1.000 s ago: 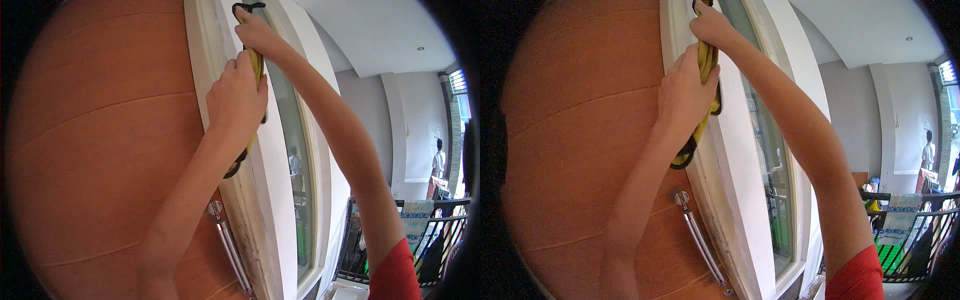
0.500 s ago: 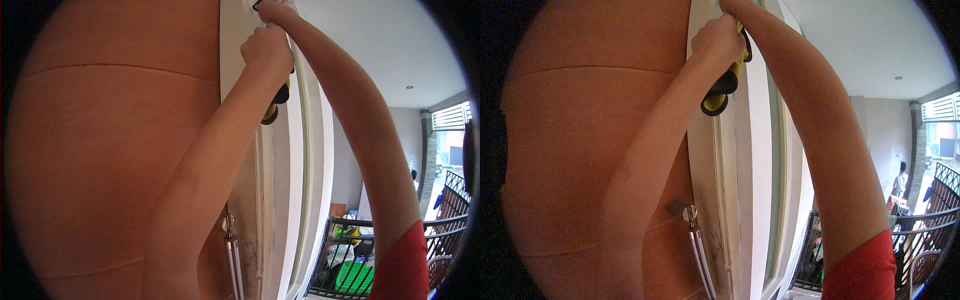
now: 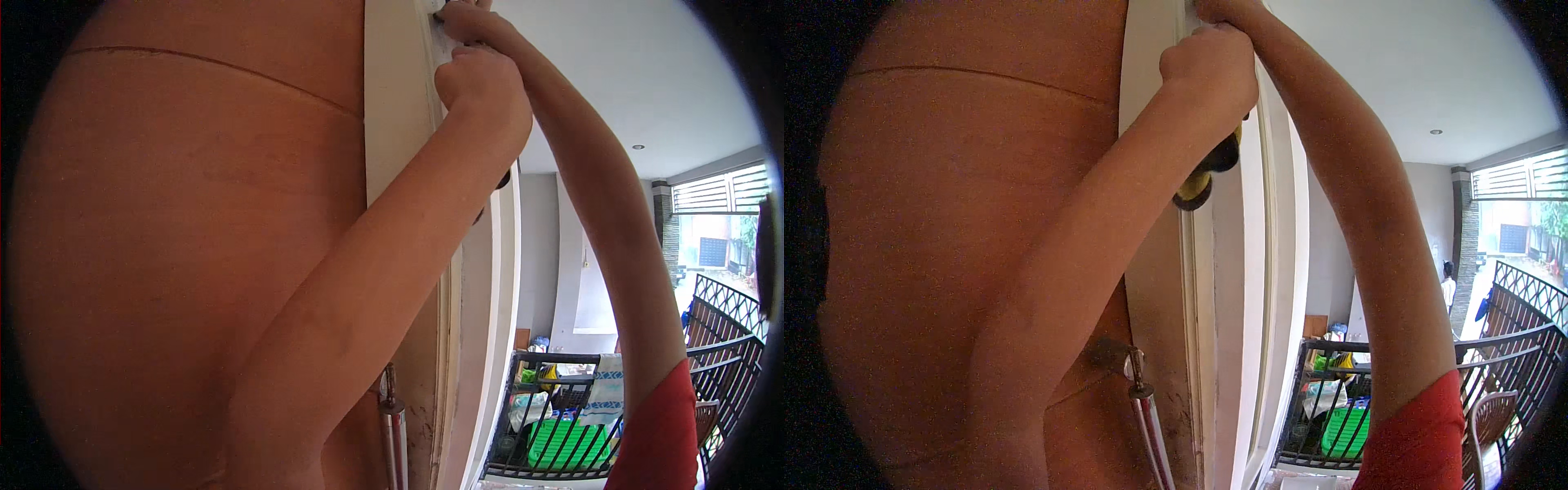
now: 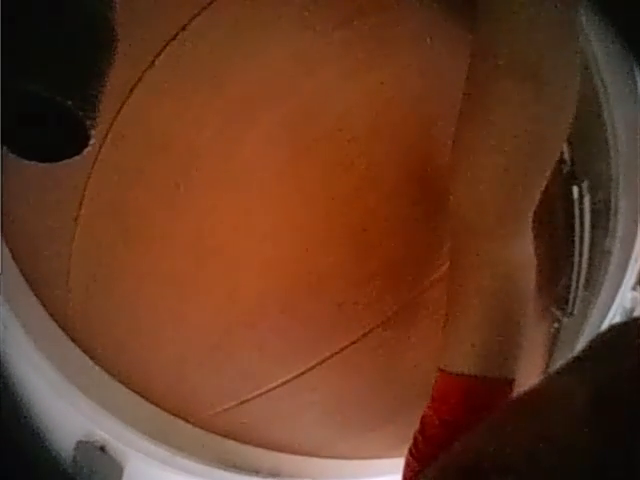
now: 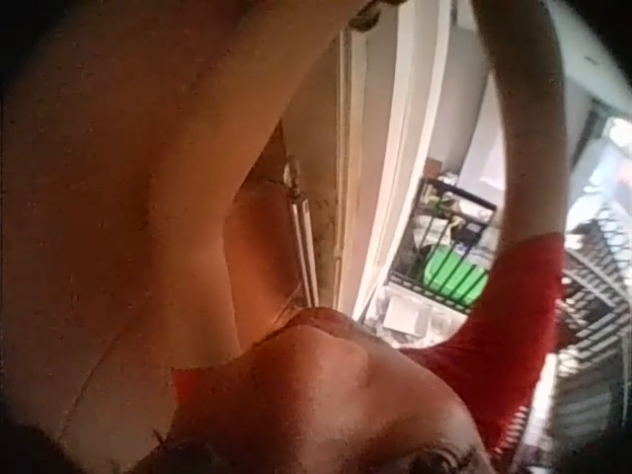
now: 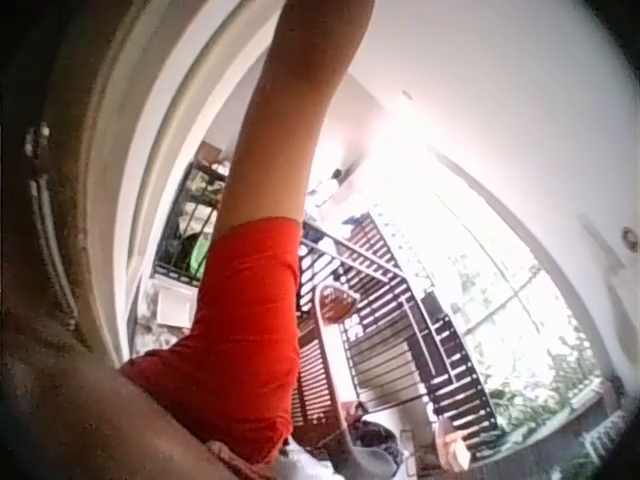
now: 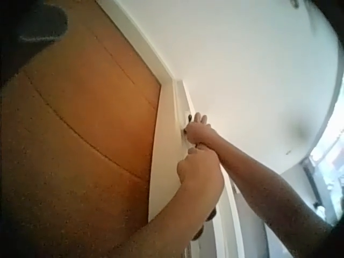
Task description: Cleaning and painting or sanding the trim of a wooden door frame.
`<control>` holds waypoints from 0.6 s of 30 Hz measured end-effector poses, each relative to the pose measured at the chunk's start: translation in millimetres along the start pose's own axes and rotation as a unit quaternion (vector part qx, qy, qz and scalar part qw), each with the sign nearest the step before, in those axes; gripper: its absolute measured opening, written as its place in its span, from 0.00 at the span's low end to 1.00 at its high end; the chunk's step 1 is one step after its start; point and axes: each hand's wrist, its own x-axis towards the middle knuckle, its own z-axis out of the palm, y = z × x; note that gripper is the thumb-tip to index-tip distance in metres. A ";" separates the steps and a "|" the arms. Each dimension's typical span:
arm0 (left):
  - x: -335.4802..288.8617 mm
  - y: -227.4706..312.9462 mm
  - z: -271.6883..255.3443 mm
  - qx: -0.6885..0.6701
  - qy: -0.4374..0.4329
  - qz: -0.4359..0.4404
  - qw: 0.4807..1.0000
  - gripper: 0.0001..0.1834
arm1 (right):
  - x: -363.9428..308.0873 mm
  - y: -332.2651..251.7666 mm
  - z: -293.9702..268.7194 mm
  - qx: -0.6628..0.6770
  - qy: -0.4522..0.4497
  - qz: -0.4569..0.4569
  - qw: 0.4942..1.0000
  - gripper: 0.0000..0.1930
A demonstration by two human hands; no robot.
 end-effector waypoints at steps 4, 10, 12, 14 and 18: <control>8.7 -7.6 2.4 0.000 -0.011 0.012 1.000 0.26 | -0.2 23.2 -11.1 0.074 0.082 -0.040 0.993 0.19; 6.0 9.5 -15.7 -0.017 -0.086 0.008 0.996 0.19 | 9.8 53.5 -0.9 -0.098 0.044 -0.094 0.990 0.21; 2.0 9.7 -16.3 0.020 -0.123 -0.046 0.991 0.25 | 17.0 34.8 14.7 -0.074 0.076 -0.212 0.972 0.21; 5.4 5.4 -16.9 0.025 -0.108 -0.052 0.992 0.24 | 15.0 -1.5 -4.5 -0.043 -0.063 -0.017 0.997 0.19; -0.7 -3.1 -14.4 0.004 -0.047 -0.033 0.998 0.18 | -14.9 12.3 -11.0 0.100 0.068 -0.178 0.977 0.18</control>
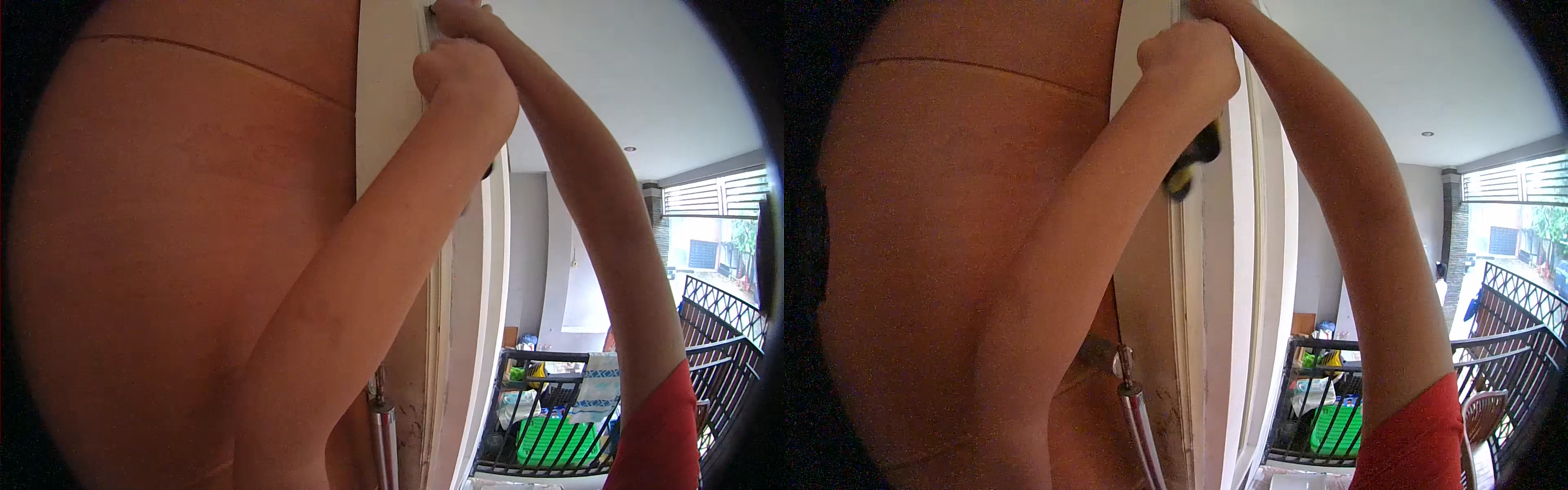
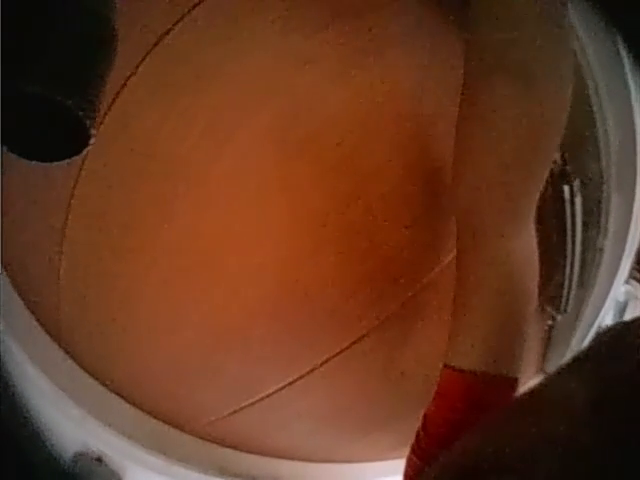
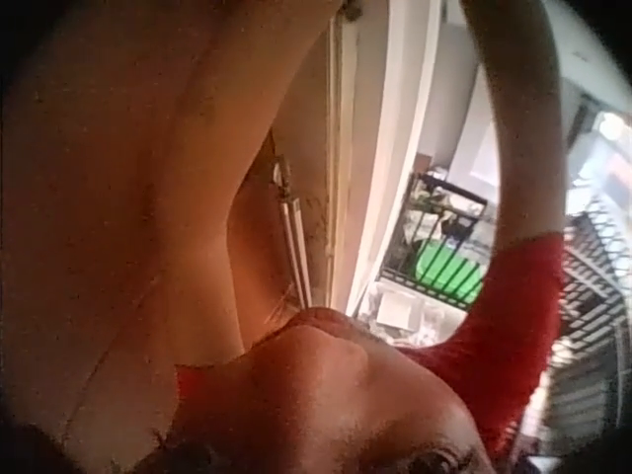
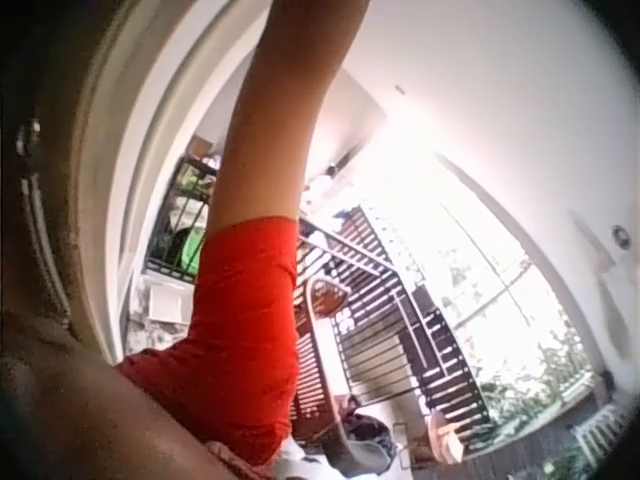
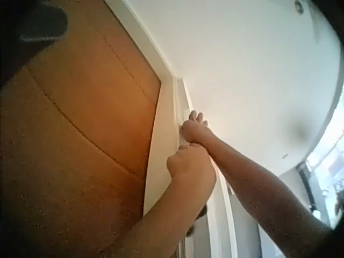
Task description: Cleaning and painting or sanding the trim of a wooden door frame.
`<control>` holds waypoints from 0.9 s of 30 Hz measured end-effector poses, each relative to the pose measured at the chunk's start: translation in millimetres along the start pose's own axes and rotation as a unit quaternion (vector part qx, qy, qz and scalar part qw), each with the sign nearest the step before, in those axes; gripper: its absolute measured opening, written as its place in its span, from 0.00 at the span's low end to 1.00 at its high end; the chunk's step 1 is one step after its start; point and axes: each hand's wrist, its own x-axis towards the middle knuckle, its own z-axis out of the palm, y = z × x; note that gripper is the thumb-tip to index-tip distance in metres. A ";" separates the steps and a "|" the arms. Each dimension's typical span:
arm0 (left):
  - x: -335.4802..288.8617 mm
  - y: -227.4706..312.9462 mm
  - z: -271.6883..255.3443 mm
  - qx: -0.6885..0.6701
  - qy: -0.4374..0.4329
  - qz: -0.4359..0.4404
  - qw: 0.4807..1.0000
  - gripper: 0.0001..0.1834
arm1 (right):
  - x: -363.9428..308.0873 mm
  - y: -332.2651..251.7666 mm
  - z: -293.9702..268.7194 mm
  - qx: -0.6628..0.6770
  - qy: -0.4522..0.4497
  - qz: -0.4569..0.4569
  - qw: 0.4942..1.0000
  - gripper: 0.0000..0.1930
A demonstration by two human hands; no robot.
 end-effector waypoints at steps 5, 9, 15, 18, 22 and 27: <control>-26.3 21.8 -11.5 0.027 -0.075 0.005 0.997 0.21 | -40.2 24.6 24.8 -0.050 0.045 -0.146 0.987 0.17; -22.2 29.9 -15.3 0.049 -0.131 0.001 0.990 0.26 | -38.2 33.0 31.0 0.002 0.116 -0.150 0.982 0.16; -6.3 -6.8 13.1 0.049 0.046 0.025 0.997 0.23 | -13.1 2.2 -6.5 -0.095 -0.053 -0.033 0.994 0.16; -13.4 9.8 15.8 0.027 -0.008 -0.012 1.000 0.25 | -44.0 10.3 0.6 -0.087 0.002 -0.086 0.992 0.16; -33.6 29.3 14.8 0.017 -0.122 -0.104 0.987 0.29 | -64.5 -59.3 19.2 -0.016 0.000 0.274 0.962 0.18; -32.7 25.5 1.7 0.046 -0.090 -0.055 0.993 0.28 | -54.1 -7.3 9.0 -0.181 -0.010 0.008 0.983 0.15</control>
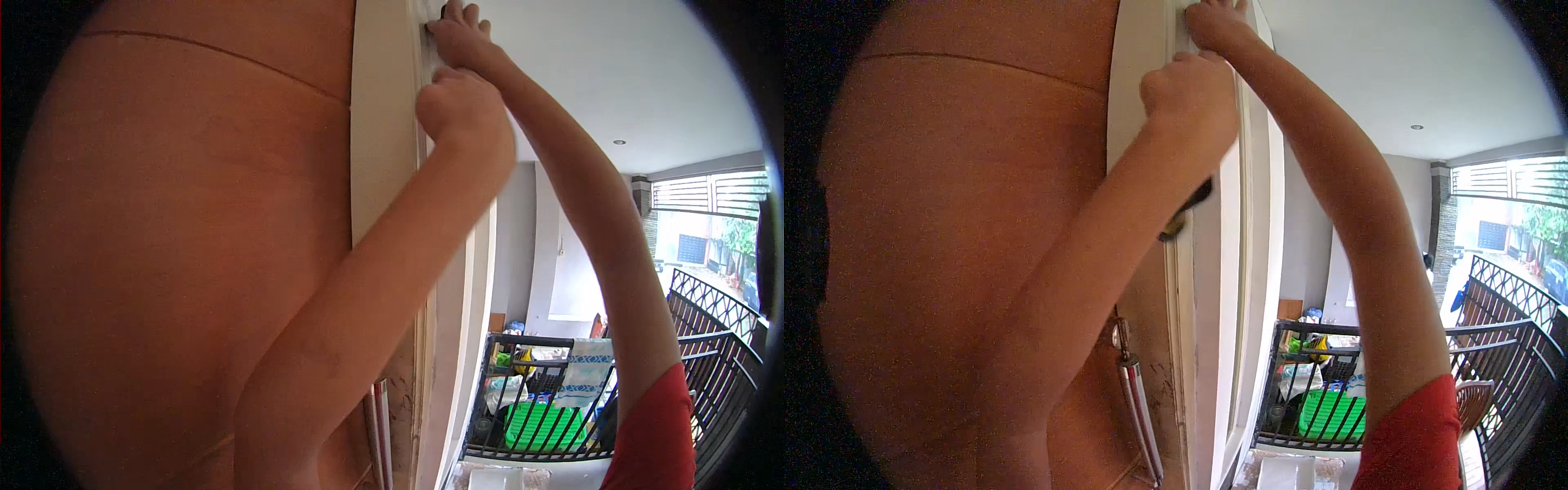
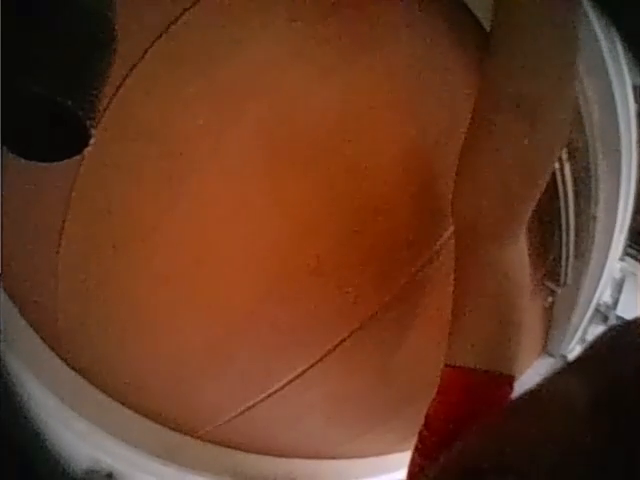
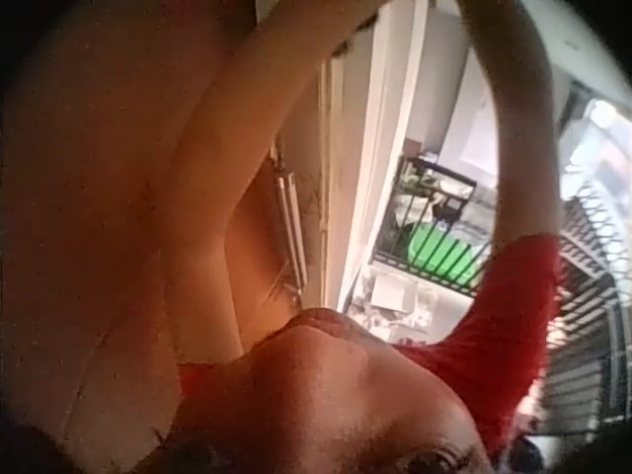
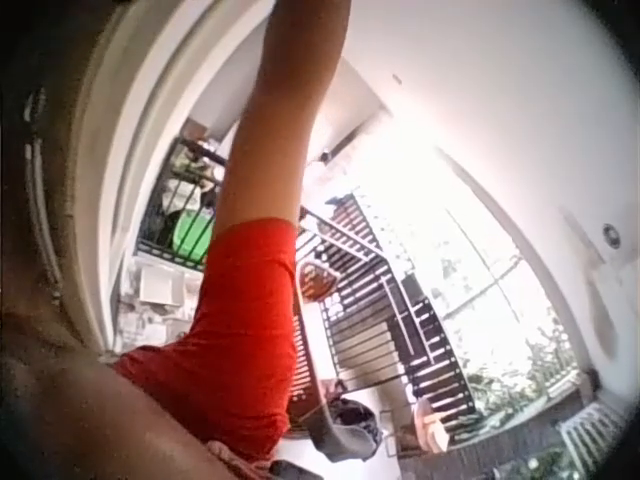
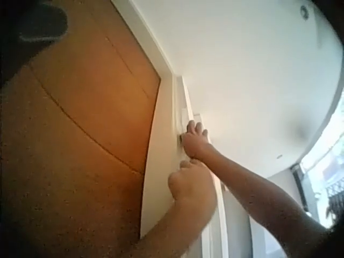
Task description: Cleaning and painting or sanding the trim of a wooden door frame.
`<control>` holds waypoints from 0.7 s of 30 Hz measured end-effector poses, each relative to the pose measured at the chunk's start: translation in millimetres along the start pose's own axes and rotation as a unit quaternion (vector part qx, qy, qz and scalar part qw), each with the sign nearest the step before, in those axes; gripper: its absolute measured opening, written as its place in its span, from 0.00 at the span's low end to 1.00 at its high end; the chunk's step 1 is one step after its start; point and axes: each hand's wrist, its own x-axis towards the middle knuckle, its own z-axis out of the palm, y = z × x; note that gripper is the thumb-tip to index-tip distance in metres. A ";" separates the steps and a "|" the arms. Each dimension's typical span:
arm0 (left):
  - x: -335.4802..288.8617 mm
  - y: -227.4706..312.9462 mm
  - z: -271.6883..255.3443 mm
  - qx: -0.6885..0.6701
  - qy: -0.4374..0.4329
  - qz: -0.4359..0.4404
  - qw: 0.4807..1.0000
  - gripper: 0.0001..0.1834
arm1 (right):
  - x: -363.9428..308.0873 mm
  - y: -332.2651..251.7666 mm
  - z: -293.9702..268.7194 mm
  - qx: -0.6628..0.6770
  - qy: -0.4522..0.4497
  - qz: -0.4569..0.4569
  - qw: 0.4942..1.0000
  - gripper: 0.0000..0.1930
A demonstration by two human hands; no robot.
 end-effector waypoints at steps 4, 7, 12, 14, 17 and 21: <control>-13.2 -17.9 3.4 -0.046 0.047 0.062 0.996 0.25 | 2.5 -26.0 -5.4 -0.023 -0.044 0.070 0.996 0.14; -36.7 -2.7 -0.9 -0.019 -0.007 0.065 0.998 0.25 | -23.0 -27.9 -0.2 -0.034 -0.065 0.023 0.997 0.19; -37.4 8.0 -3.9 0.014 -0.053 0.037 0.998 0.24 | -36.5 -33.6 -3.6 -0.039 -0.047 0.015 0.998 0.18; -28.7 13.4 -1.4 0.020 -0.063 0.038 0.997 0.23 | -20.2 -22.5 3.8 -0.081 -0.009 0.023 0.996 0.16; -21.4 0.1 2.1 -0.025 0.045 0.048 0.998 0.22 | -4.1 -20.6 0.4 -0.080 -0.021 0.034 0.996 0.13; -56.3 11.5 -0.4 0.000 0.001 0.057 0.998 0.22 | -38.1 -40.0 -16.7 0.038 -0.082 0.053 0.994 0.14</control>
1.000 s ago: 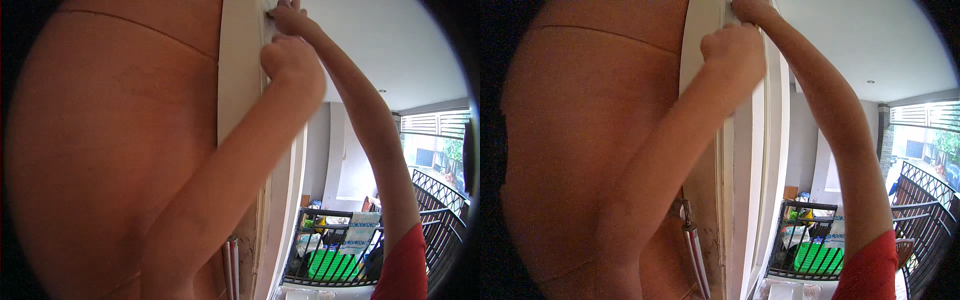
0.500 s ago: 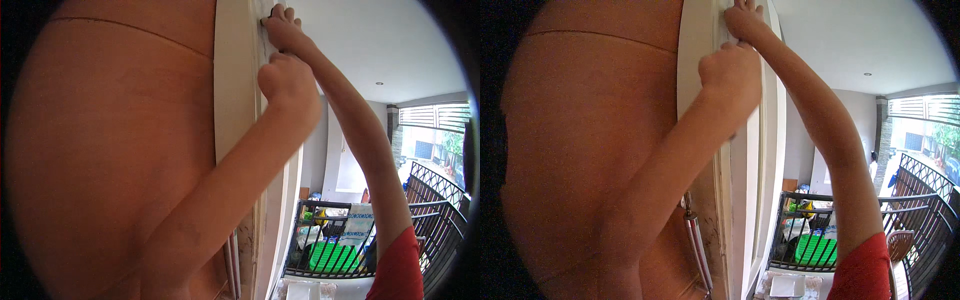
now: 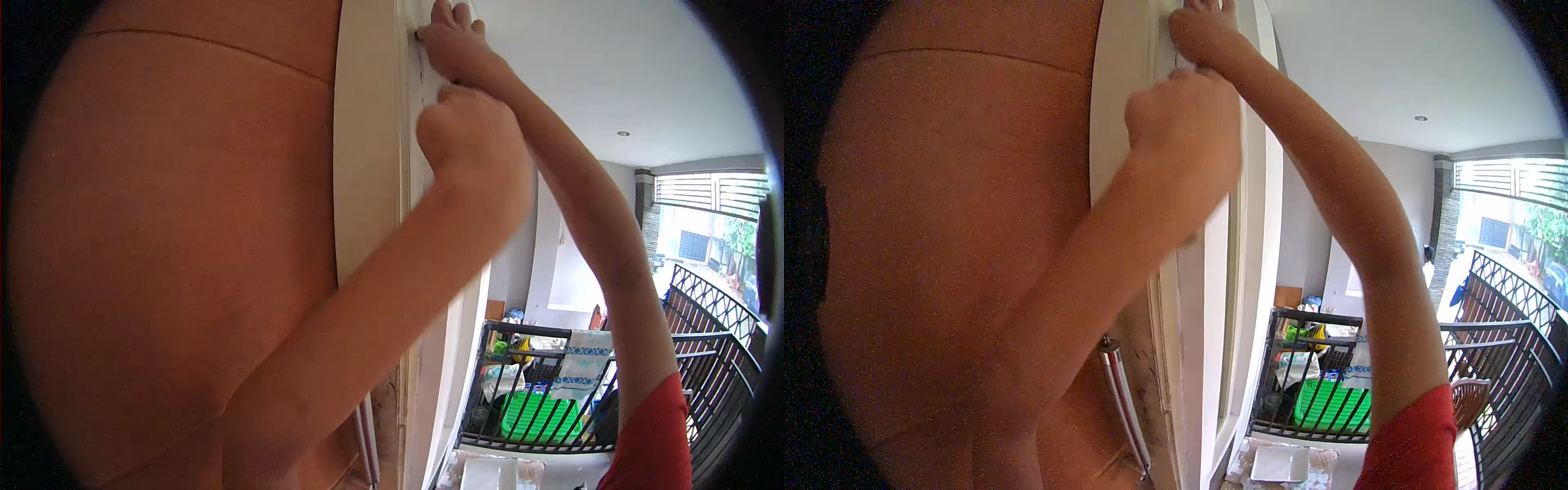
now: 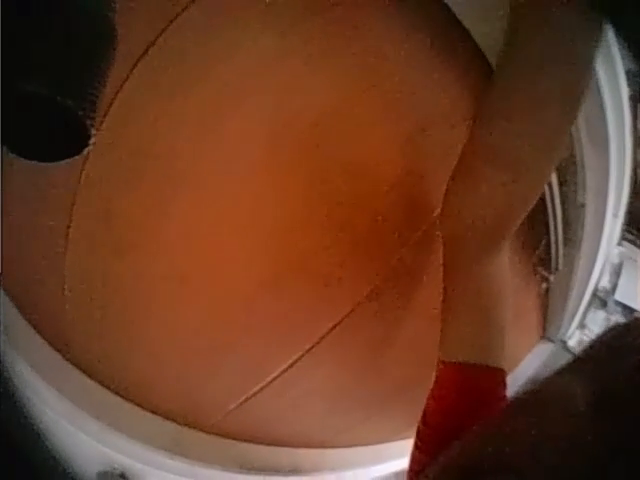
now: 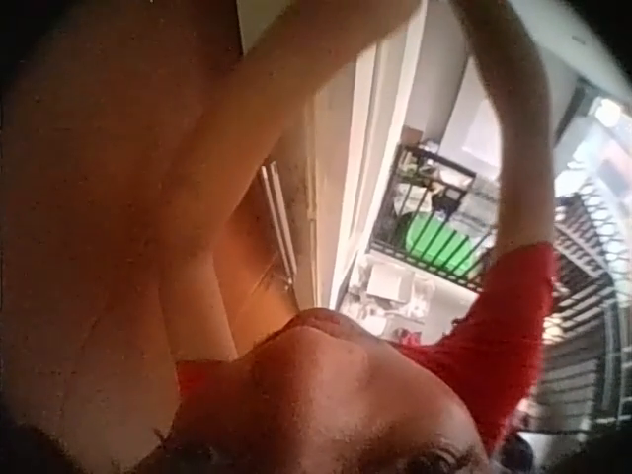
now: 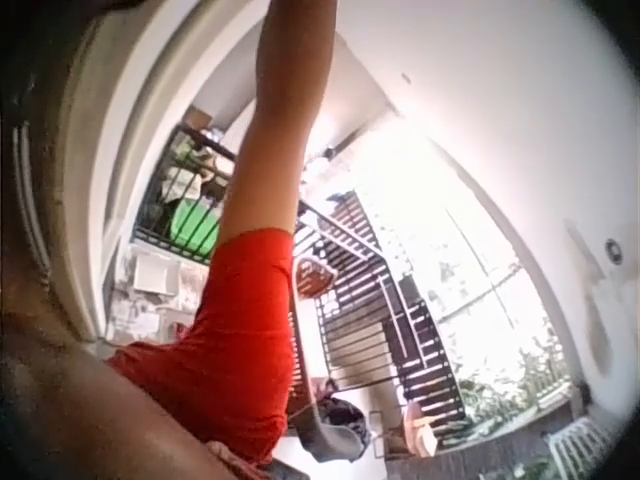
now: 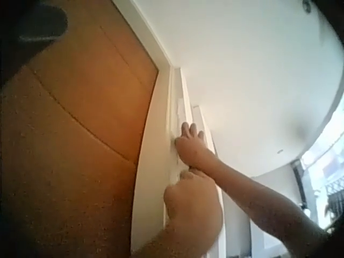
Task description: Cleaning and painting or sanding the trim of a wooden door frame.
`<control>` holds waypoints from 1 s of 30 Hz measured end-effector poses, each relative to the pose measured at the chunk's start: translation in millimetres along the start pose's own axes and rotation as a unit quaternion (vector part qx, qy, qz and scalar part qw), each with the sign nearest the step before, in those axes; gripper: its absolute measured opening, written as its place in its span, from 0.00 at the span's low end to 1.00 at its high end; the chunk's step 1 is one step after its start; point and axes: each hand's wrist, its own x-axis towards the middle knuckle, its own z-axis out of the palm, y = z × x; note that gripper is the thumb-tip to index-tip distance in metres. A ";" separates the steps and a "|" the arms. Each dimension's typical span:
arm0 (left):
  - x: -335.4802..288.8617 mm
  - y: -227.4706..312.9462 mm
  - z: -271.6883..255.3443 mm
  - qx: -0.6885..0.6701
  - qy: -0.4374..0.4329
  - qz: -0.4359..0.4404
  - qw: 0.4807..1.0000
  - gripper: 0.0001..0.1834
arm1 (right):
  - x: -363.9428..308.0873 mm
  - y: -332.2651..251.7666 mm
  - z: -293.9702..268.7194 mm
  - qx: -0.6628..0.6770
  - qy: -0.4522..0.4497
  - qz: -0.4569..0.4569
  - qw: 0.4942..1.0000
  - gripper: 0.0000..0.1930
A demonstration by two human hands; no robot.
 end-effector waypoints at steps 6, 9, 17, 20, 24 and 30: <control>-13.9 6.5 1.9 0.023 -0.047 -0.002 0.999 0.22 | -35.2 -7.5 13.3 -0.083 0.073 -0.089 0.990 0.16; 1.2 8.5 2.9 0.028 -0.046 0.003 0.999 0.22 | -11.9 14.7 15.9 -0.048 0.166 -0.110 0.979 0.14; 0.5 -5.6 9.8 0.079 -0.045 -0.022 0.996 0.20 | -61.1 -15.6 20.2 -0.079 0.086 -0.095 0.989 0.17; -4.3 -0.6 4.7 0.081 -0.053 -0.022 0.995 0.20 | -83.8 -21.1 20.5 -0.058 0.110 -0.116 0.985 0.13; -6.3 8.2 -2.1 0.086 -0.051 -0.012 0.995 0.19 | -38.5 -7.6 17.0 -0.084 0.163 -0.083 0.979 0.14; -42.9 10.9 -0.3 0.029 -0.009 0.037 0.999 0.13 | -53.0 -8.3 14.9 -0.095 0.091 -0.074 0.989 0.12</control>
